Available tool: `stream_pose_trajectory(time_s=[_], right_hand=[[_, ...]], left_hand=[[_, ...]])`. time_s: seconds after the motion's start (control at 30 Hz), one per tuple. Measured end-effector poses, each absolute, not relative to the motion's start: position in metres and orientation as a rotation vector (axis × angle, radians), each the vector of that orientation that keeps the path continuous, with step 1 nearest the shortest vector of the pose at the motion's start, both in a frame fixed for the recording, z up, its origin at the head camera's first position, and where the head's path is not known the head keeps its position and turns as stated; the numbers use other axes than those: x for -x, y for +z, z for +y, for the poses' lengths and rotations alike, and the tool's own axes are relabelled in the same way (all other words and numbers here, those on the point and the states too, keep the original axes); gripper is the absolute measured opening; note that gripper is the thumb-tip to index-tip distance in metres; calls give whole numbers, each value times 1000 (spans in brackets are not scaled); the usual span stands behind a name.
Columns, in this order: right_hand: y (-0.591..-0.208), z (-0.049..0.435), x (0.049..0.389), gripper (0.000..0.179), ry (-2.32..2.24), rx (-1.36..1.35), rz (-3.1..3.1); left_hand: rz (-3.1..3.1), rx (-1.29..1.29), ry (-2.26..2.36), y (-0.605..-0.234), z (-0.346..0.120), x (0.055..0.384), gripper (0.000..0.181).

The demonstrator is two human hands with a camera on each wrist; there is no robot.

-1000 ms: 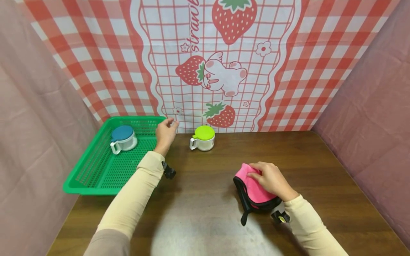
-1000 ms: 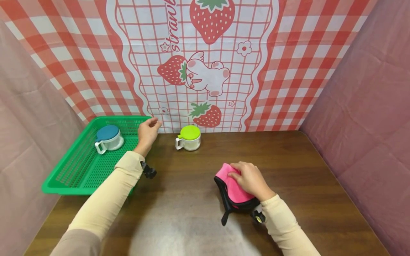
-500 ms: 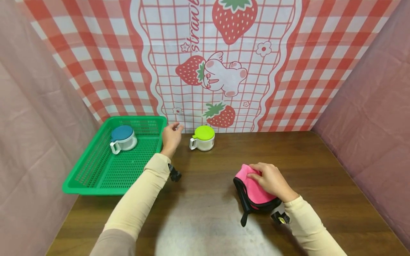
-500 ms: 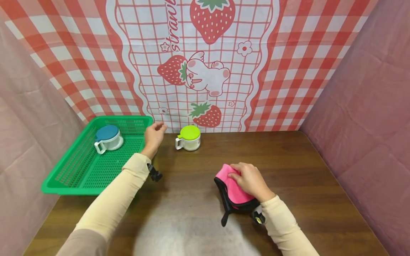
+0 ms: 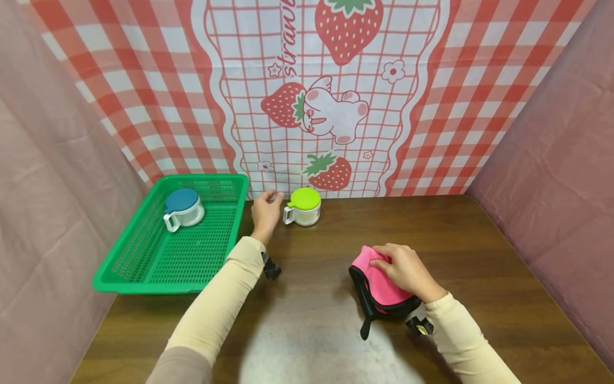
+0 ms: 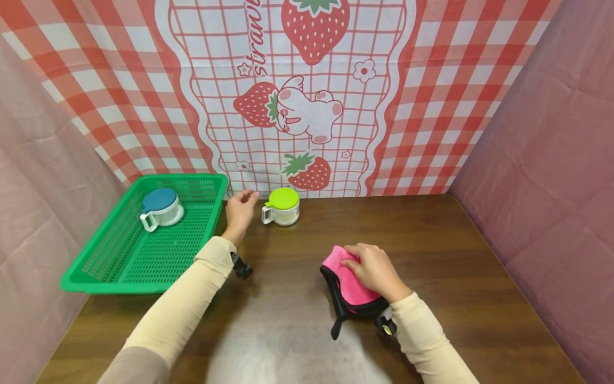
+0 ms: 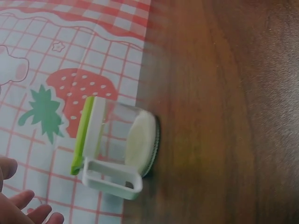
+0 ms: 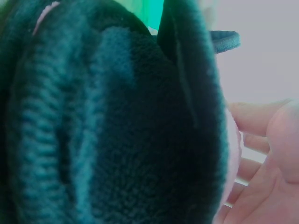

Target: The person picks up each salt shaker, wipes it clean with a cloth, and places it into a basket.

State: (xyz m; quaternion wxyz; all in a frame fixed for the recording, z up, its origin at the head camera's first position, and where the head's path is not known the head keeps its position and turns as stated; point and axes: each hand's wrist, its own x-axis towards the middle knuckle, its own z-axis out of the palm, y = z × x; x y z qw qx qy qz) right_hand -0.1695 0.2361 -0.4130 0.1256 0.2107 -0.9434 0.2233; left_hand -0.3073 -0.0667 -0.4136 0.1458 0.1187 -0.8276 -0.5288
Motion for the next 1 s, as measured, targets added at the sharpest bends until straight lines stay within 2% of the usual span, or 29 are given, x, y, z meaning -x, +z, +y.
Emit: stream_pose_trajectory(time_s=[0.7,1.0], right_hand=[[-416,236,170,13,660,-611,-2756],[-417,237,170,15,657,-617,-2743]], left_hand=[[-2364,-253,-1596,-464,-56,307,43],[-2345,-176,-1685,-471,-49,313,41]])
